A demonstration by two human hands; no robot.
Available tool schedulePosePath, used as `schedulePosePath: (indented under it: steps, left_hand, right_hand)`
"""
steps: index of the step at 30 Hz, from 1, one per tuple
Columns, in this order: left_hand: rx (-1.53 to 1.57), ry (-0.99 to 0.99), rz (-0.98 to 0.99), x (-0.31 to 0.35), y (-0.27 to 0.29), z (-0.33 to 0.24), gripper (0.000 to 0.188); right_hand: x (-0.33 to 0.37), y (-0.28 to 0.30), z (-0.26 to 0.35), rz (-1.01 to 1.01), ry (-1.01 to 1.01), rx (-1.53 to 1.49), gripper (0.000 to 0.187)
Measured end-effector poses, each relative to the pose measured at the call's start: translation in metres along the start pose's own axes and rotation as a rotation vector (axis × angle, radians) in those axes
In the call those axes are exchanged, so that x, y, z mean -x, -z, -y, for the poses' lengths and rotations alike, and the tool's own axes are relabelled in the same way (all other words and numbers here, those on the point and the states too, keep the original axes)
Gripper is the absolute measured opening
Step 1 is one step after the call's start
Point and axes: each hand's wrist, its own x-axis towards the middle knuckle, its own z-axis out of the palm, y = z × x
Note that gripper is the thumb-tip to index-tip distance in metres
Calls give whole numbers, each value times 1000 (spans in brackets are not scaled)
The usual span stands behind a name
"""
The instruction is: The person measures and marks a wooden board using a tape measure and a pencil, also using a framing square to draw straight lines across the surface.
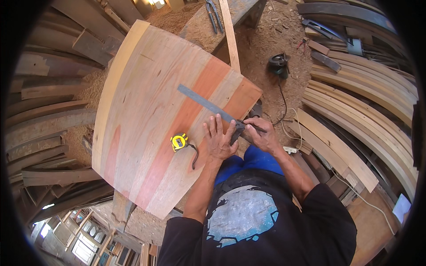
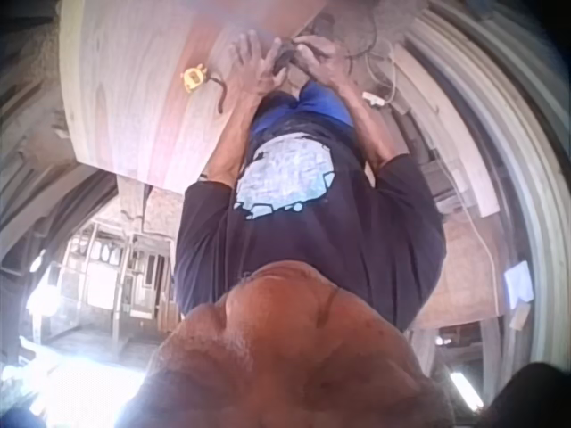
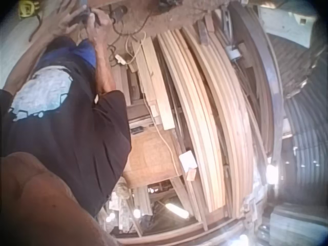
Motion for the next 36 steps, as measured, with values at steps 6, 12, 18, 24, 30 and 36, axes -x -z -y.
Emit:
schedulePosePath:
  steps: [6,12,18,24,30,36]
  left_hand:
    - [9,-2,-18,0,-1,0,94]
    - [32,-7,-44,-1,-2,-2,93]
    - [45,12,-36,-7,6,-12,92]
    - [178,41,-18,13,30,-16,72]
    - [490,533,-671,-31,178,-4,28]
    - [842,638,-570,-44,231,124,24]
  right_hand:
    - [-3,7,3,106,175,203,14]
    - [9,20,-2,93,-34,277,11]
    - [4,33,8,99,-234,208,17]
    - [-30,63,15,70,-237,178,21]
    - [-91,108,7,-222,128,412,22]
    - [-159,93,60,-117,67,151,21]
